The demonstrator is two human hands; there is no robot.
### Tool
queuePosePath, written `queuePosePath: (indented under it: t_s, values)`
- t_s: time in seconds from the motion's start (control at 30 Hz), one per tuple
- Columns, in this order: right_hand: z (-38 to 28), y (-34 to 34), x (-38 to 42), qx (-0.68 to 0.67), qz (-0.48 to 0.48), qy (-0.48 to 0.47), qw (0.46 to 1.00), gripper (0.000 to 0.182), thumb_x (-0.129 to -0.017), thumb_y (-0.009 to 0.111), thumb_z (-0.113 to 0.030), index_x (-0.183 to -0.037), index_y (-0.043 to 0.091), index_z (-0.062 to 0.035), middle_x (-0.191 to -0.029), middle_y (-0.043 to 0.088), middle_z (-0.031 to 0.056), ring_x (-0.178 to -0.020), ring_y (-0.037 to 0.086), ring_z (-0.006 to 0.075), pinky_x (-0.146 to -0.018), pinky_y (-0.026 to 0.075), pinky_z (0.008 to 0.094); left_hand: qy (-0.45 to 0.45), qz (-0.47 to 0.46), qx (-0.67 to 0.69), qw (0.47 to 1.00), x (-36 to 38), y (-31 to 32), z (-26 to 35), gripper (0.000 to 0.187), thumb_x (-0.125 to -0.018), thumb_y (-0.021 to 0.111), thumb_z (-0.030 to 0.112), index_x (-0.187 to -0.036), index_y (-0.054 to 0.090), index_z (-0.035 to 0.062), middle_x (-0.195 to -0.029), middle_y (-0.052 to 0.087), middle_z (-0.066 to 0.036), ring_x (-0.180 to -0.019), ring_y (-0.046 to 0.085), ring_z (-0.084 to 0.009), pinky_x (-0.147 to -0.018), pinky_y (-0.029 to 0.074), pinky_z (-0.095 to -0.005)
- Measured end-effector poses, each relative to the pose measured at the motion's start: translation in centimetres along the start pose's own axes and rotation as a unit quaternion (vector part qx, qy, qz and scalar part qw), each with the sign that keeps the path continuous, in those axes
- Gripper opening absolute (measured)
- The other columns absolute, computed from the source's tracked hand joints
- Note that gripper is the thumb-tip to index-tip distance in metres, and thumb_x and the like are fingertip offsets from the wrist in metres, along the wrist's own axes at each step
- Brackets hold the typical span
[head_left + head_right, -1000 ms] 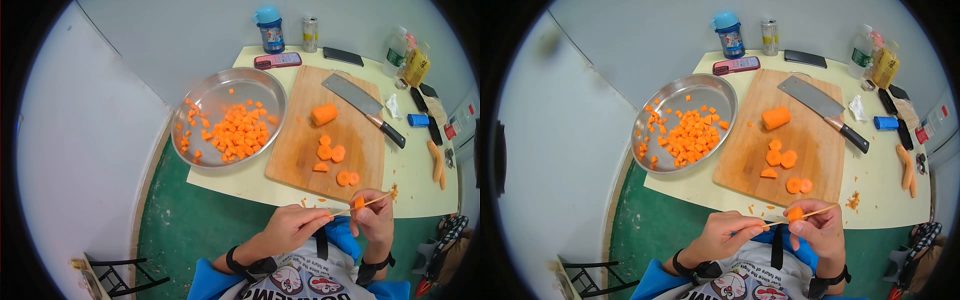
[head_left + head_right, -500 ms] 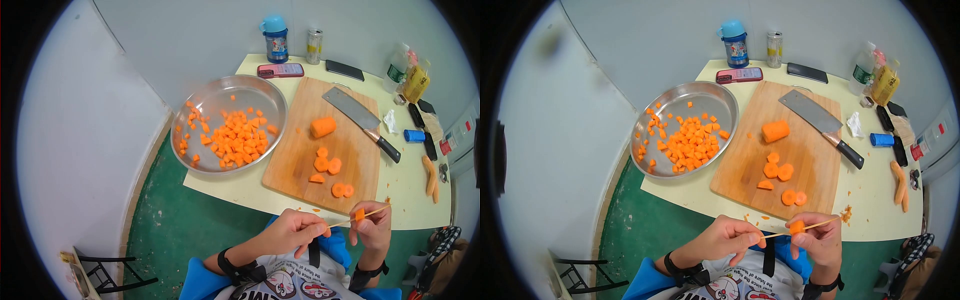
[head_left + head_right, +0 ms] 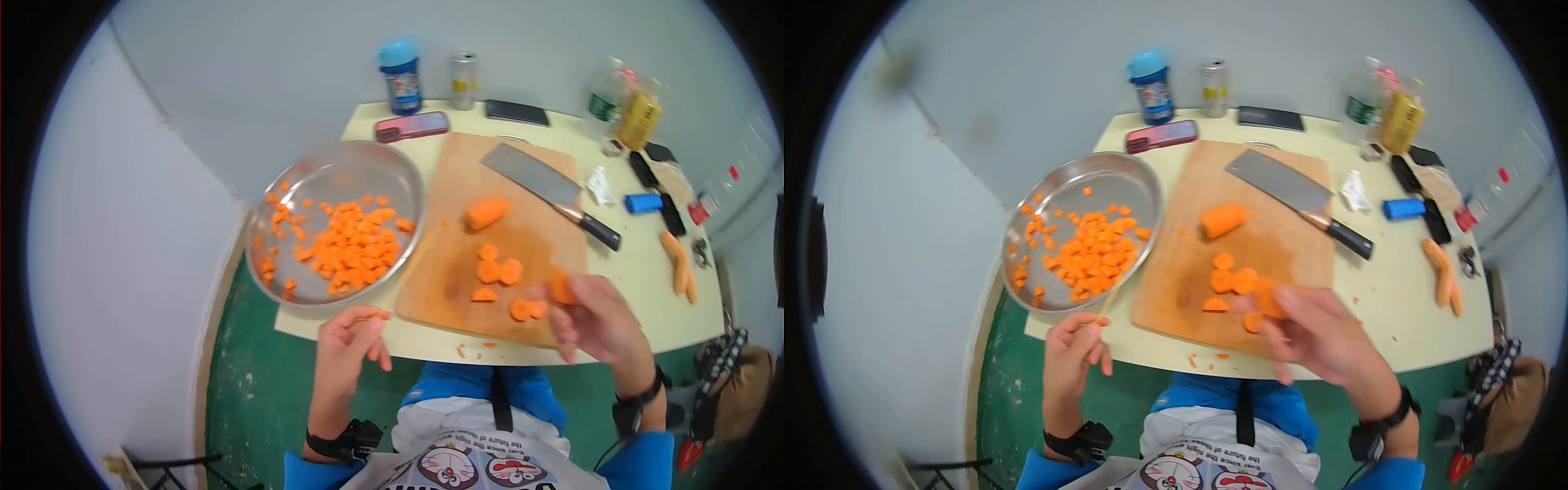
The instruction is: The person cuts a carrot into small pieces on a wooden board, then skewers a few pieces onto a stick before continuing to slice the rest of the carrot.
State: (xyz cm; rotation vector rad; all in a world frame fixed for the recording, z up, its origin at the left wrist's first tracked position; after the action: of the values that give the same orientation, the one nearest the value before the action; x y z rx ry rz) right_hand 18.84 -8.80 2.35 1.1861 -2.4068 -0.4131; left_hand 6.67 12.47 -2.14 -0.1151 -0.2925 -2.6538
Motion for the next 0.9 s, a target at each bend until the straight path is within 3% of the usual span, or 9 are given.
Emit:
queuePosePath:
  t_s: [0.03,0.2,0.27,0.43,0.7,0.9]
  values:
    - [0.8,1.3,-1.0,-0.064,-0.031,0.066,0.995,0.046,-0.095,0.039,-0.034,-0.111,0.052,0.0072,-0.062,0.043,0.0002,-0.047,0.045,0.0087,-0.042,0.044,0.0252,0.02,0.027,0.021,0.999,-0.1,-0.3,0.2,0.019,-0.087,0.053,0.009,-0.095,0.057,-0.0065,-0.05,0.044,-0.002,-0.042,0.049,-0.0123,-0.042,0.041,-0.0241]
    - [1.6,4.0,-3.9,-0.123,-0.128,0.103,0.979,0.046,-0.096,0.034,-0.035,-0.112,0.05,0.0044,-0.065,0.043,-0.0015,-0.053,0.044,0.0078,-0.044,0.043,0.0249,0.037,0.051,0.019,0.998,0.2,-0.7,-0.7,0.018,-0.087,0.053,0.009,-0.095,0.057,-0.007,-0.051,0.045,-0.002,-0.043,0.048,-0.0111,-0.043,0.042,-0.0244]
    - [1.9,4.8,-4.5,-0.115,-0.122,0.115,0.979,0.046,-0.096,0.033,-0.035,-0.113,0.05,0.0041,-0.064,0.043,-0.0018,-0.052,0.045,0.0077,-0.044,0.043,0.0247,0.046,0.055,0.013,0.997,0.4,-1.1,-1.3,0.017,-0.088,0.052,0.01,-0.092,0.056,-0.0056,-0.049,0.042,-0.001,-0.04,0.042,-0.0097,-0.038,0.041,-0.0241]
    - [2.6,6.3,-7.4,-0.079,-0.133,0.156,0.976,0.044,-0.094,0.036,-0.035,-0.112,0.05,0.0033,-0.064,0.045,-0.002,-0.051,0.047,0.007,-0.045,0.043,0.0238,0.062,0.1,0.023,0.993,1.0,-3.3,-1.8,0.018,-0.087,0.053,0.01,-0.093,0.057,-0.006,-0.051,0.043,-0.001,-0.042,0.042,-0.0089,-0.039,0.041,-0.0235]
    - [3.7,5.8,-19.0,0.239,-0.059,0.134,0.96,0.024,-0.085,0.057,-0.014,-0.1,0.053,0.0042,-0.072,0.053,0.0049,-0.056,0.052,0.0092,-0.047,0.047,0.0243,0.082,0.174,0.045,0.98,2.4,-7.0,-1.7,0.016,-0.086,0.054,0.008,-0.094,0.057,-0.0059,-0.055,0.046,-0.001,-0.045,0.043,-0.0078,-0.04,0.042,-0.0232]
    - [3.8,5.2,-21.8,0.338,-0.024,0.125,0.932,0.025,-0.08,0.061,-0.013,-0.094,0.055,0.0058,-0.079,0.057,0.0105,-0.058,0.054,0.0118,-0.046,0.049,0.0264,0.084,0.215,0.016,0.973,3.0,-9.1,-0.7,0.018,-0.086,0.053,0.008,-0.095,0.057,-0.0066,-0.057,0.047,-0.002,-0.047,0.045,-0.0077,-0.042,0.042,-0.0229]
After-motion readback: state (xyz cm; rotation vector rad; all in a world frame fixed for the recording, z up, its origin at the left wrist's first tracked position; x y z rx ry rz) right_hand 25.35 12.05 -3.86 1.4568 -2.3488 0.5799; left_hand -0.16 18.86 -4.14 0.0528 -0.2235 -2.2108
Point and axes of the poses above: each hand's wrist, its own x-axis away from the middle knuckle, its own y-axis out of the palm, z = x × y, the point moved 10 cm from there along -x, towards the middle knuckle
